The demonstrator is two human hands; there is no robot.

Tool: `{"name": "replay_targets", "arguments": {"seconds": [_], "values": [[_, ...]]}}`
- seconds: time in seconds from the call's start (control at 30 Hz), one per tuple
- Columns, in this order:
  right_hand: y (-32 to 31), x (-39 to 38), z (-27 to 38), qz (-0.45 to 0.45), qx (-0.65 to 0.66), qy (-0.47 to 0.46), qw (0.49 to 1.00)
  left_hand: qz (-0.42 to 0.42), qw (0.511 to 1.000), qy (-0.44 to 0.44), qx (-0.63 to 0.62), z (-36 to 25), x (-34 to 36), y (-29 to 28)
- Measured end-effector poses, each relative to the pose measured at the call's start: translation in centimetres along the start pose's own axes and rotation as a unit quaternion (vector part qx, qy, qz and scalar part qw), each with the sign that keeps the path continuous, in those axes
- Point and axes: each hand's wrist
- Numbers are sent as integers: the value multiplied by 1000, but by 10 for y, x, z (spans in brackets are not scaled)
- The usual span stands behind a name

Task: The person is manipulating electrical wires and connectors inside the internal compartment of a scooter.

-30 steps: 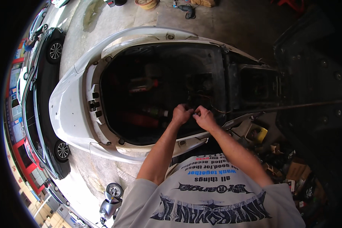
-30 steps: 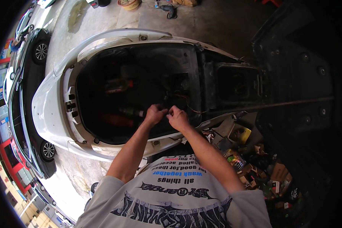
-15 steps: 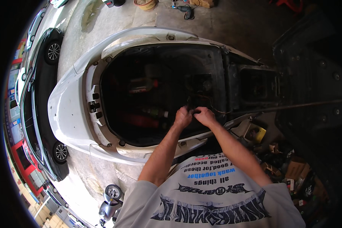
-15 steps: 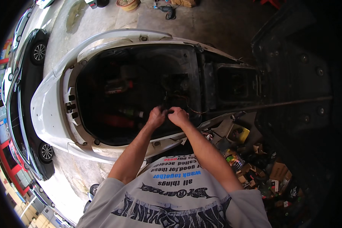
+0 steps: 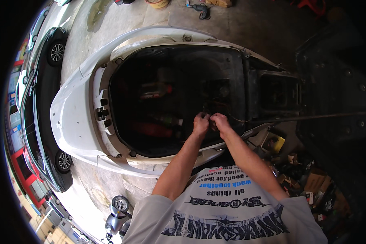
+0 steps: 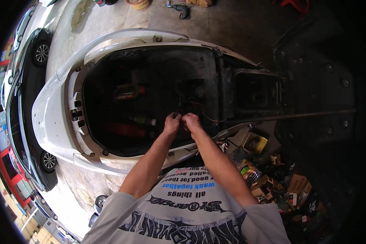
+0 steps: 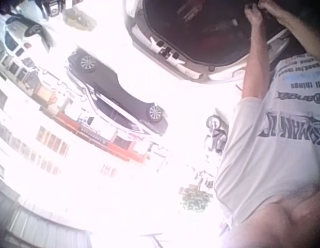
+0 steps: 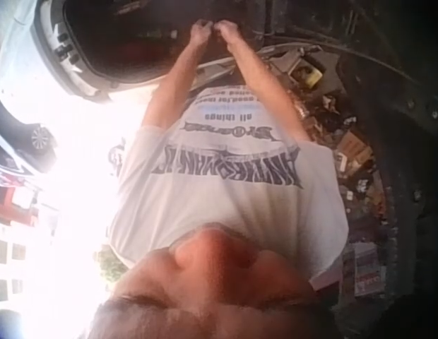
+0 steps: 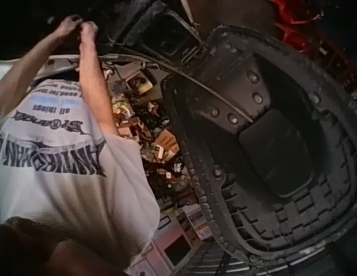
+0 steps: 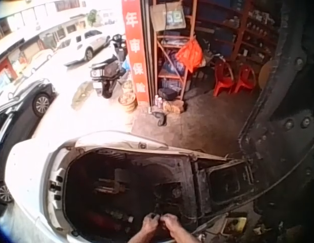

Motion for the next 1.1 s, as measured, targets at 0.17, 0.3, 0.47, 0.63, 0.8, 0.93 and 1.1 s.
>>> {"name": "replay_targets", "arguments": {"seconds": [0.17,0.3,0.47,0.63,0.8,0.93,1.1], "values": [[2,13,-2,-23,55,21,998,0,996,-13,-86,1,0,4],[-5,26,-5,-104,24,48,993,30,990,-7,-139,0,0,4],[-35,25,-13,-214,21,-8,976,-35,989,-5,-142,-7,0,-16],[-23,17,-23,-142,-144,-83,976,-57,989,21,135,-18,-1,-22],[-19,-7,-13,-101,-352,-145,919,-49,951,114,282,-25,-2,-31],[-5,-16,0,-111,-358,-147,915,-45,889,161,427,-19,3,-40],[-1,-15,1,-89,-348,-152,921,-47,863,168,475,-8,12,-42]]}}
Point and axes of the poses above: each hand's wrist, its own x-axis towards the middle knuckle, its own y-axis out of the palm, z = x × y, and after that the axes turned 8 degrees about -x, right-handed
